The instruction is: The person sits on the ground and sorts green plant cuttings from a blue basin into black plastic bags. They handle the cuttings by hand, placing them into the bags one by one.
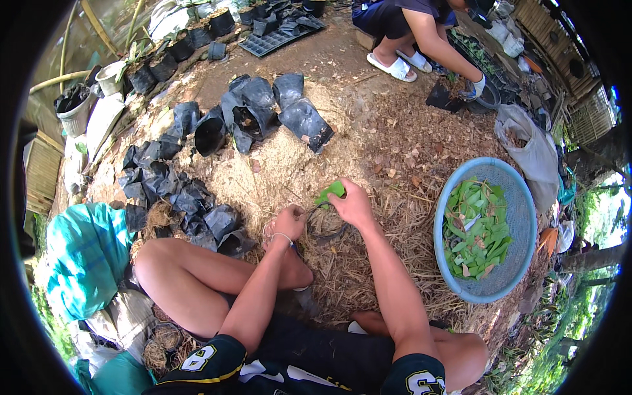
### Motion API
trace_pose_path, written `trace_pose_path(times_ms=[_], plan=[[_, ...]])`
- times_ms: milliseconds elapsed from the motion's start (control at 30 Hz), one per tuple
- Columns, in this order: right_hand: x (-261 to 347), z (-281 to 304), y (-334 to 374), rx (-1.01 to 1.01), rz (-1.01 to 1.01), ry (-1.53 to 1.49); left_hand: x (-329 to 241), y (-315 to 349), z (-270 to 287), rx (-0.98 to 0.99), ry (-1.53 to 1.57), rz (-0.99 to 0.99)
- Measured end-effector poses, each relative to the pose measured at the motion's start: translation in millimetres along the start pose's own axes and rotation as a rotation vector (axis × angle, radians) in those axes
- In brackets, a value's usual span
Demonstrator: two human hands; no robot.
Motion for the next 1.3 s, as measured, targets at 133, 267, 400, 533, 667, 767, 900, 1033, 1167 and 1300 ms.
trace_pose_path(times_ms=[133,267,400,533,667,767,900,1033,1167,1300], plan=[[2,-2,3,0.043,-0.024,0.121,11,9,-17,0.062,0.082,0.056],[-4,-5,2,-0.001,-0.052,0.074,5,4,-17,-0.033,0.144,0.011],[-11,-7,-5,-0.067,0.021,-0.069,-15,-6,-7,-0.053,0.559,0.065],[-12,-9,-7,-0.005,-0.137,-0.308,-41,-4,6,0.129,0.790,-0.012],[-12,-9,-6,0.029,-0.199,-0.365,-52,2,15,0.160,0.647,-0.048],[-13,-8,-8,-0.010,-0.144,-0.304,-49,1,11,0.140,0.713,-0.022],[-9,-4,-8,-0.049,-0.032,-0.099,-31,-1,5,-0.013,0.475,-0.064],[3,3,-2,0.015,0.032,0.106,-6,-1,-1,-0.020,0.194,0.039],[14,-2,2,0.121,0.175,0.234,4,3,-12,0.052,0.002,0.048],[11,-11,4,0.135,0.359,0.331,6,5,-15,0.105,0.060,0.108]])
Point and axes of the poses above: each hand's wrist, its own y-axis away from the middle knuckle, its own z-axis out of the back of the hand, x = y × z, the point moved 2 cm from there along -y, towards the middle knuckle, and after that the axes turned 4 degrees about -y, right-handed, at the moved point
